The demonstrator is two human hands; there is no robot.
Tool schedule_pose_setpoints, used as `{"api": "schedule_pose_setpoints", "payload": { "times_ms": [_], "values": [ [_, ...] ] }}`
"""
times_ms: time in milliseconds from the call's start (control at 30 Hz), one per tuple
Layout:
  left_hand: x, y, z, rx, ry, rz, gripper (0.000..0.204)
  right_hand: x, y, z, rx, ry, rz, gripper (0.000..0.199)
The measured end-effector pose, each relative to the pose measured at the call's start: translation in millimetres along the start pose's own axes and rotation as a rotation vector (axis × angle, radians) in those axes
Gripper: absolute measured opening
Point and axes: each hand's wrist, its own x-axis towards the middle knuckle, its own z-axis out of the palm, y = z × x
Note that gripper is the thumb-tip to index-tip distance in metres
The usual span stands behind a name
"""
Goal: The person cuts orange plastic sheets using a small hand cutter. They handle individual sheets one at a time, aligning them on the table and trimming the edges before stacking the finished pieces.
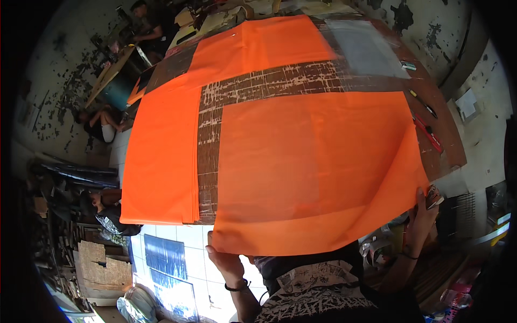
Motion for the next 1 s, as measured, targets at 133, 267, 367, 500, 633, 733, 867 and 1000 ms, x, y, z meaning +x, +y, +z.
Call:
{"api": "schedule_pose_setpoints", "payload": {
  "times_ms": [133,267,367,500,633,733,867,1000],
  "values": [
    [28.1,21.4,-9.7,0.062,-0.076,-0.075,0.053,-5.3,-18.1,-7.2,0.168,0.201,-0.074,0.038],
    [38.0,48.1,20.5,0.324,-0.265,-0.16,0.034,10.9,6.5,-43.6,0.075,-0.012,-0.008,0.034],
    [50.7,53.4,29.1,0.55,-0.434,-0.153,0.043,5.8,0.5,-39.3,0.086,0.065,-0.063,0.026],
    [74.5,61.1,62.7,0.895,-0.499,0.242,0.042,8.2,-2.2,-21.5,-0.028,0.032,-0.088,0.015],
    [84.2,80.3,62.6,0.65,-0.421,0.222,0.033,-6.5,-19.7,4.9,-0.023,-0.14,-0.124,0.025],
    [93.2,98.7,32.9,0.625,-0.298,0.358,0.029,-12.8,-18.1,19.8,0.061,-0.301,-0.103,0.028],
    [119.3,119.1,-24.4,0.67,-0.237,0.447,0.026,-19.8,-35.9,43.1,0.095,-0.623,-0.023,0.024],
    [136.2,128.7,-50.0,1.335,-0.129,0.63,0.031,20.6,-48.0,78.8,0.068,-0.538,-0.271,0.021]
  ]
}}
